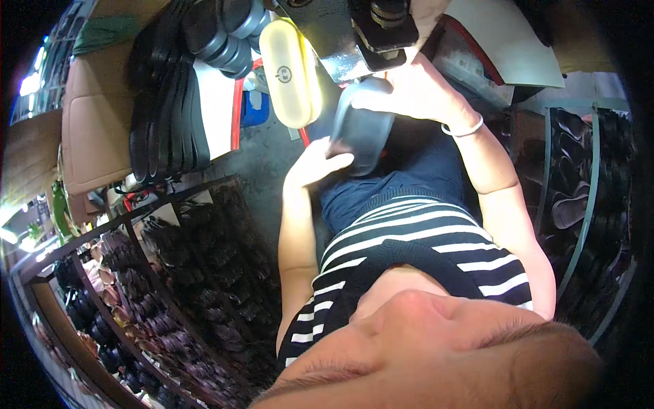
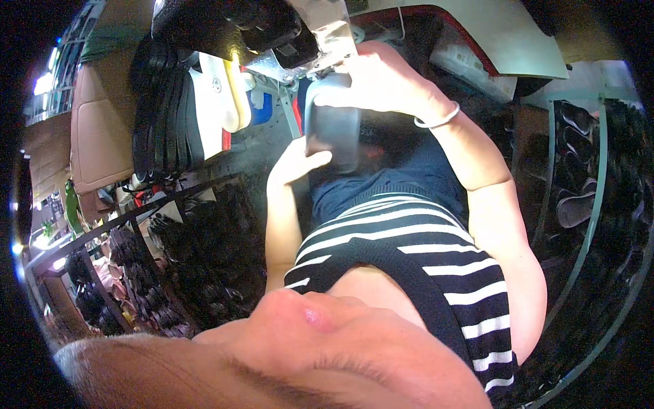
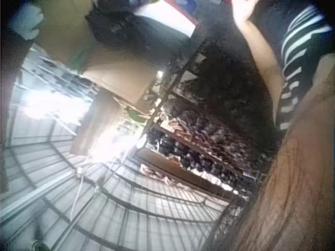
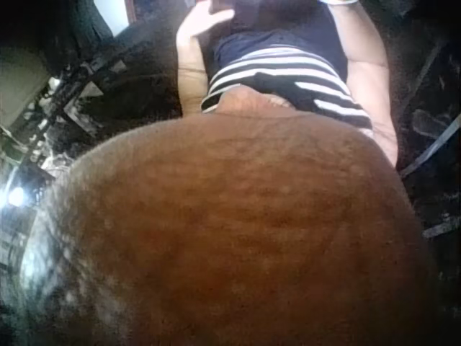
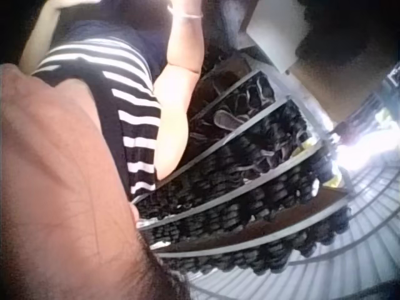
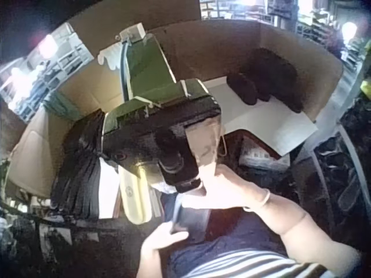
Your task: The person retrieves shoe soles, rotates and feeds each sole through a machine head by hand, and places the soles onto a surface.
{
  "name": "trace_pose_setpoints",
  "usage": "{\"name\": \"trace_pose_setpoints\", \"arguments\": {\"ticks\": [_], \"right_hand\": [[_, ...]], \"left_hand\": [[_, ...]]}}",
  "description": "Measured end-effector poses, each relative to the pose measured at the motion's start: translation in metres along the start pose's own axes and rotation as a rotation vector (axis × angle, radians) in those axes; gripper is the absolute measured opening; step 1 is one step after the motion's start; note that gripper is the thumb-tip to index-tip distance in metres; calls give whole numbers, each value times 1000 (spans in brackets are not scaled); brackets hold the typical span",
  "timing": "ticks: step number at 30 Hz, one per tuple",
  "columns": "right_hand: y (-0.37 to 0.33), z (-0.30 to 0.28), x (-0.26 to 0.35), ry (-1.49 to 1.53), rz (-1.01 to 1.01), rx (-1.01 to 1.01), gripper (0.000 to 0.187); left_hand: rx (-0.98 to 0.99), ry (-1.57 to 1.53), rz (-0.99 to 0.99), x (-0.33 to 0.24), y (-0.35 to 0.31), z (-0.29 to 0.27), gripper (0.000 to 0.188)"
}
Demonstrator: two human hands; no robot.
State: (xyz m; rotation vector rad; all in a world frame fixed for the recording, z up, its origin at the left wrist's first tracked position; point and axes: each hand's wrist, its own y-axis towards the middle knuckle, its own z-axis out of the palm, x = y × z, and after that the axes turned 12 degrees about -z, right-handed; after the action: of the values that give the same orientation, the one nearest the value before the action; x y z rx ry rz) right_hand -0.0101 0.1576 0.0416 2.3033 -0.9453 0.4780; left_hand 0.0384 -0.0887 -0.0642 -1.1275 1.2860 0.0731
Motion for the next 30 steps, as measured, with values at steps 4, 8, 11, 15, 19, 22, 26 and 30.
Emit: {"name": "trace_pose_setpoints", "arguments": {"ticks": [4,8,11,15,19,22,26,30], "right_hand": [[-7,6,2,-120,4,-15,45],[-86,39,-15,679,431,-76,48],[-169,65,-33,734,607,159,43],[-199,2,-71,551,755,158,36],[-187,-53,-116,516,584,-309,32],[-136,-94,-114,277,396,-329,31],[-90,-108,-113,453,195,-339,25],[-66,-89,-80,414,201,-297,23]], "left_hand": [[-158,-383,592,-97,12,26,38],[-515,-278,431,-113,29,37,37],[-630,-312,462,-95,37,45,38],[-718,-337,456,-84,31,46,36],[-705,-150,397,-101,13,41,36],[-788,-53,412,-96,16,40,33],[-714,-192,400,-66,13,30,40],[-414,-667,514,-26,7,9,40]]}}
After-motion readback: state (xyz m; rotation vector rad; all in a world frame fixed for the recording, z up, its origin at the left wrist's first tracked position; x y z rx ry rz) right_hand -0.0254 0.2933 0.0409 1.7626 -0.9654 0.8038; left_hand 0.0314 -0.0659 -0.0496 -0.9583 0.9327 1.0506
